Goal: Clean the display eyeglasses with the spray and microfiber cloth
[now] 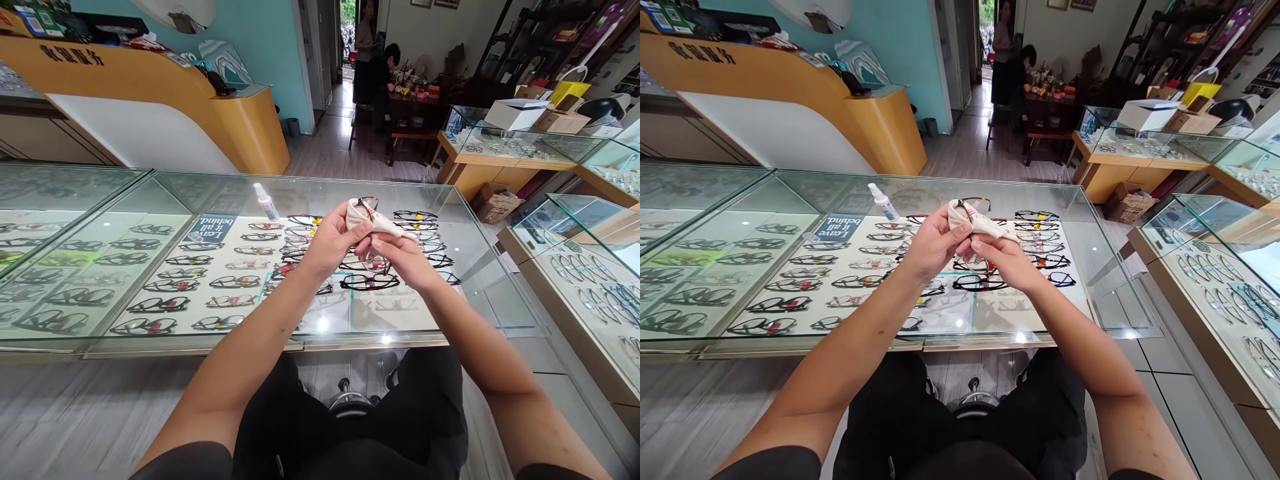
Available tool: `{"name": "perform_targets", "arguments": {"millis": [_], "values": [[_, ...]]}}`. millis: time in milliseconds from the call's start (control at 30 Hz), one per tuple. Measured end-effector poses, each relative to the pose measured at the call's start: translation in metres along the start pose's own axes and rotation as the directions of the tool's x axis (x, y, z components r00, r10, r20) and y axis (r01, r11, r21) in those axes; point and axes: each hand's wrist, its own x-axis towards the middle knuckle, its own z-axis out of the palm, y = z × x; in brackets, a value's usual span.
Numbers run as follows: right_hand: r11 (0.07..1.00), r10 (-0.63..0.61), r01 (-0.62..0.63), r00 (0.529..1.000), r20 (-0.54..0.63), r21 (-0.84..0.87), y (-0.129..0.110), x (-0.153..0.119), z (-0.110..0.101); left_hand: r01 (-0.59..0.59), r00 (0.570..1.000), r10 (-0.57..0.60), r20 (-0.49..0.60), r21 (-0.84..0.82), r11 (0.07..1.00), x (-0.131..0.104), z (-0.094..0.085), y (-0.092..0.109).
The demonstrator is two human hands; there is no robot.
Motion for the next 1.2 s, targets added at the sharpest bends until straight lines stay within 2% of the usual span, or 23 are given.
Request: {"name": "perform_targets", "arguments": {"millis": [133,233,367,600,733,867,1067,1200], "values": [[0.999,-0.008,0.006,0.999,-0.036,-0.037,-0.002,-0.003,0.005,-0.036,0.996,0.035,-0.084,-0.007,0.999,0.001,0.003,-0.004],[1.0,-0.004,0.005,0.998,-0.064,0.013,-0.003,-0.003,0.001,0.0,0.999,-0.002,-0.041,-0.041,0.999,0.001,0.0,0.001],[0.999,-0.028,0.029,0.999,-0.042,0.015,0.0,0.001,-0.003,0.045,0.999,-0.046,-0.008,-0.104,0.994,0.0,0.002,0.005],[0.997,-0.002,-0.001,0.999,-0.037,-0.078,0.003,0.001,0.008,-0.017,0.993,0.01,-0.118,-0.058,0.998,0.003,0.003,-0.006],[0.999,-0.032,0.033,0.996,-0.081,0.003,0.0,0.0,0.0,0.029,0.996,-0.035,-0.083,-0.08,0.996,0.004,-0.001,0.003],[0.998,-0.045,0.048,0.996,-0.073,0.032,0.001,0.003,-0.001,0.043,0.998,-0.046,-0.03,-0.103,0.994,0.002,0.003,0.007],[0.995,-0.077,0.072,0.995,-0.07,-0.069,0.001,0.001,0.016,-0.072,0.976,0.063,-0.208,-0.032,0.997,0.001,0.01,-0.001],[0.996,-0.084,0.083,0.993,-0.083,-0.025,-0.002,-0.002,0.009,-0.031,0.993,0.025,-0.112,-0.053,0.998,0.001,0.006,0.006]]}}
